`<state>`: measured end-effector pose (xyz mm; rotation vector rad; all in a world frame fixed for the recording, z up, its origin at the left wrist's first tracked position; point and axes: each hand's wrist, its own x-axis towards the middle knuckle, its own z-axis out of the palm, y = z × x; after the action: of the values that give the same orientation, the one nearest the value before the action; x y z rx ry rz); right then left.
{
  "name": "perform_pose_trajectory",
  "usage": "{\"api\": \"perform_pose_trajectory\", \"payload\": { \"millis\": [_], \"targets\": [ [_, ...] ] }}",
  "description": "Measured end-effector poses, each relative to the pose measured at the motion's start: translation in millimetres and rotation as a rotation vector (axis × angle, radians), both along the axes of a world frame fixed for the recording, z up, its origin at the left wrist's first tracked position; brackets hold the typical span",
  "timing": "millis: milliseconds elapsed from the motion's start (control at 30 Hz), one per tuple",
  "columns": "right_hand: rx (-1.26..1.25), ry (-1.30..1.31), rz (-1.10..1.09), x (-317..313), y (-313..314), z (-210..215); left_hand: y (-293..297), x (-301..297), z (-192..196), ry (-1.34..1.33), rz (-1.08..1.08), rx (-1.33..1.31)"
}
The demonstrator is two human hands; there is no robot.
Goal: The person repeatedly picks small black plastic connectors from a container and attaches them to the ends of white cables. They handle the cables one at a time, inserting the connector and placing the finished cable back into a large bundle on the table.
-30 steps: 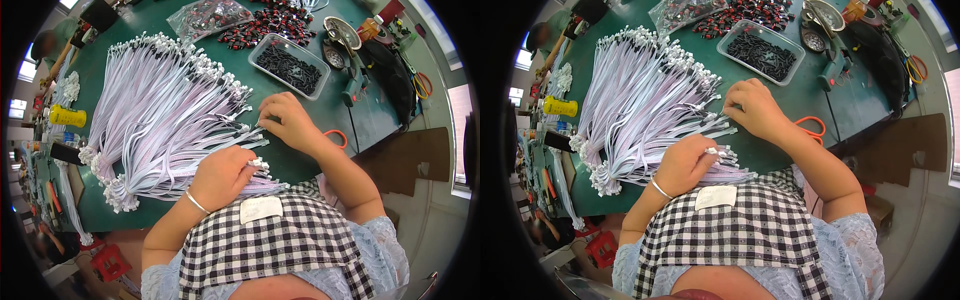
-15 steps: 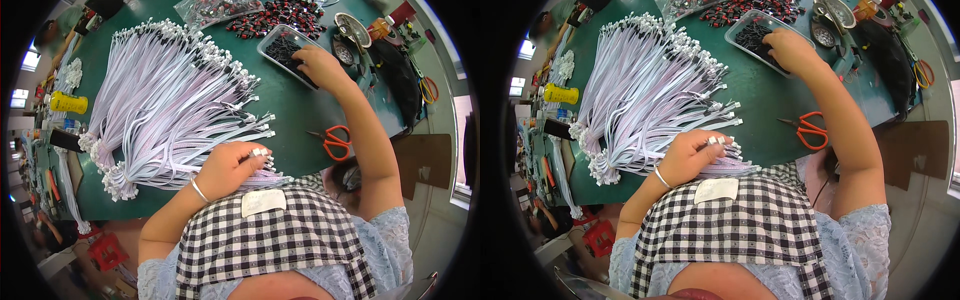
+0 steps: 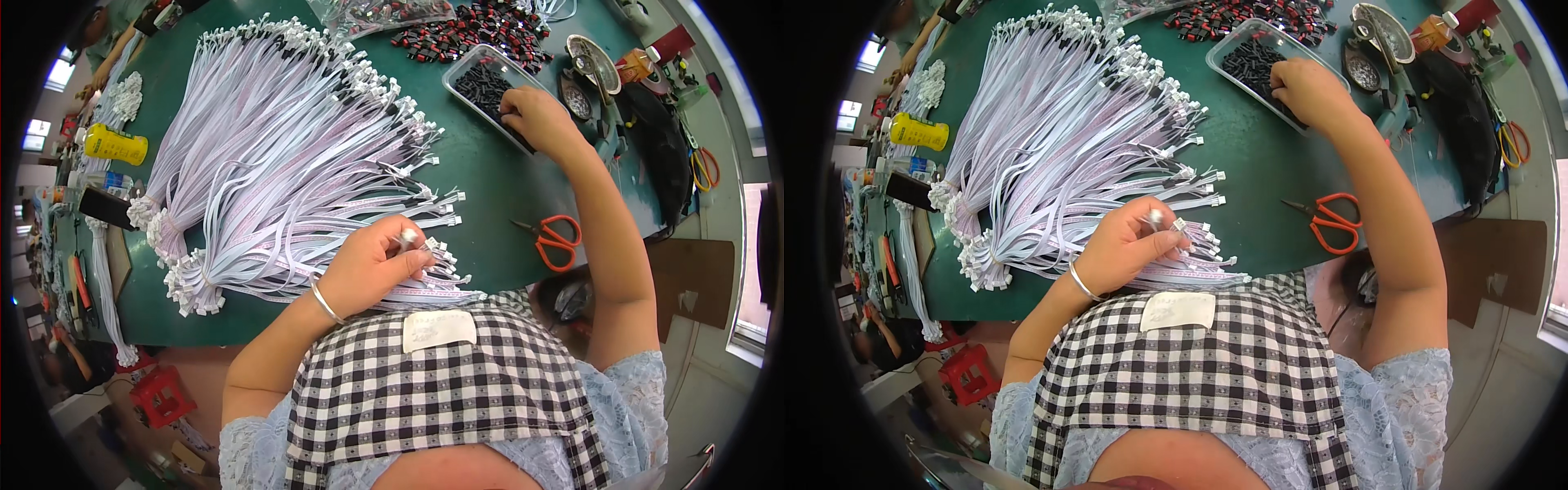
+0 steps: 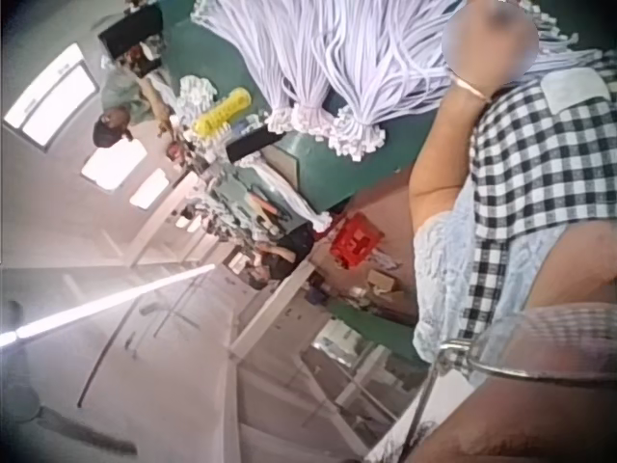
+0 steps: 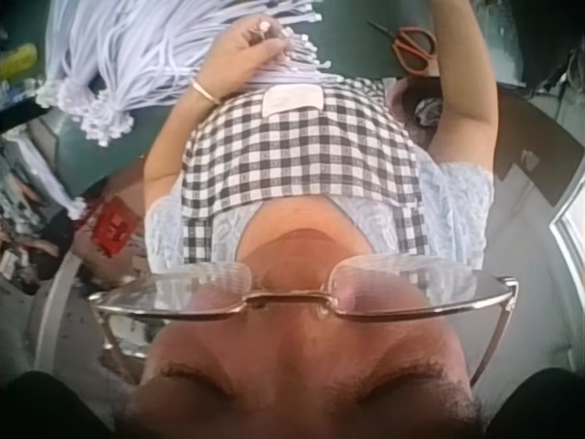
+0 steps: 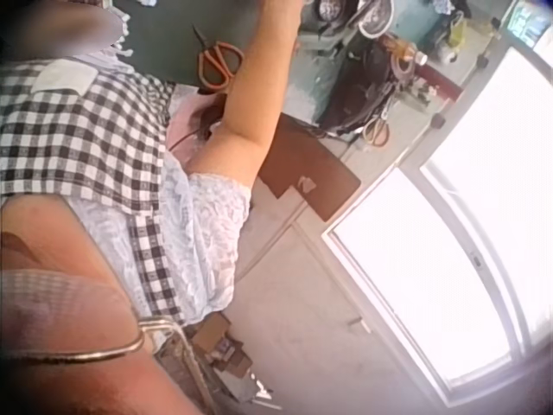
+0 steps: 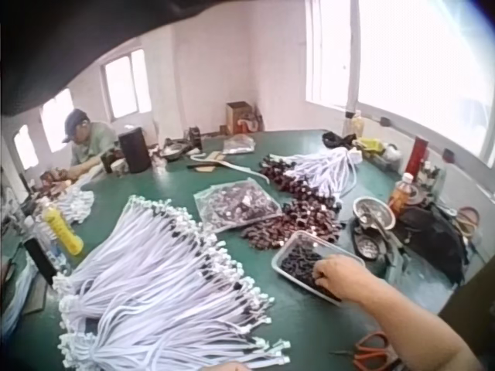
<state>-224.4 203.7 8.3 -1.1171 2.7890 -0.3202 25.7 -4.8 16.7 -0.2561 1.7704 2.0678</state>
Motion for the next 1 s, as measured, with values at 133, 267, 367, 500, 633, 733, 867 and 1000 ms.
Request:
{"api": "perform_pose_trajectory", "payload": {
  "millis": [133, 267, 367, 500, 633, 733, 867, 1000],
  "targets": [
    [-0.114, 0.034, -0.028, -6, 7, -3, -4, 0, 1, -0.034, 0.005, -0.053],
    [-0.287, 0.216, 0.054, -7, 13, -1, -3, -2, -1, -0.051, 0.043, 0.047],
    [-0.604, -0.413, -0.283, 34, 0, 34, -4, 0, -3, -0.043, 0.091, 0.106],
    [-0.749, -0.675, -0.201, 85, 5, 30, -5, -1, -7, -0.038, 0.132, 0.17],
    [-0.78, -1.074, -0.228, 126, 3, 22, -5, -2, -12, -0.033, 0.147, 0.189],
    [-0.897, -1.178, -0.174, 140, 3, 9, -6, -2, -12, -0.022, 0.15, 0.196],
    [-0.944, -1.232, -0.222, 151, -4, 4, -5, -2, -12, -0.011, 0.156, 0.195],
    [-0.918, -1.09, -0.143, 151, -5, -4, -6, -1, -13, -0.029, 0.169, 0.204]
  ]
}}
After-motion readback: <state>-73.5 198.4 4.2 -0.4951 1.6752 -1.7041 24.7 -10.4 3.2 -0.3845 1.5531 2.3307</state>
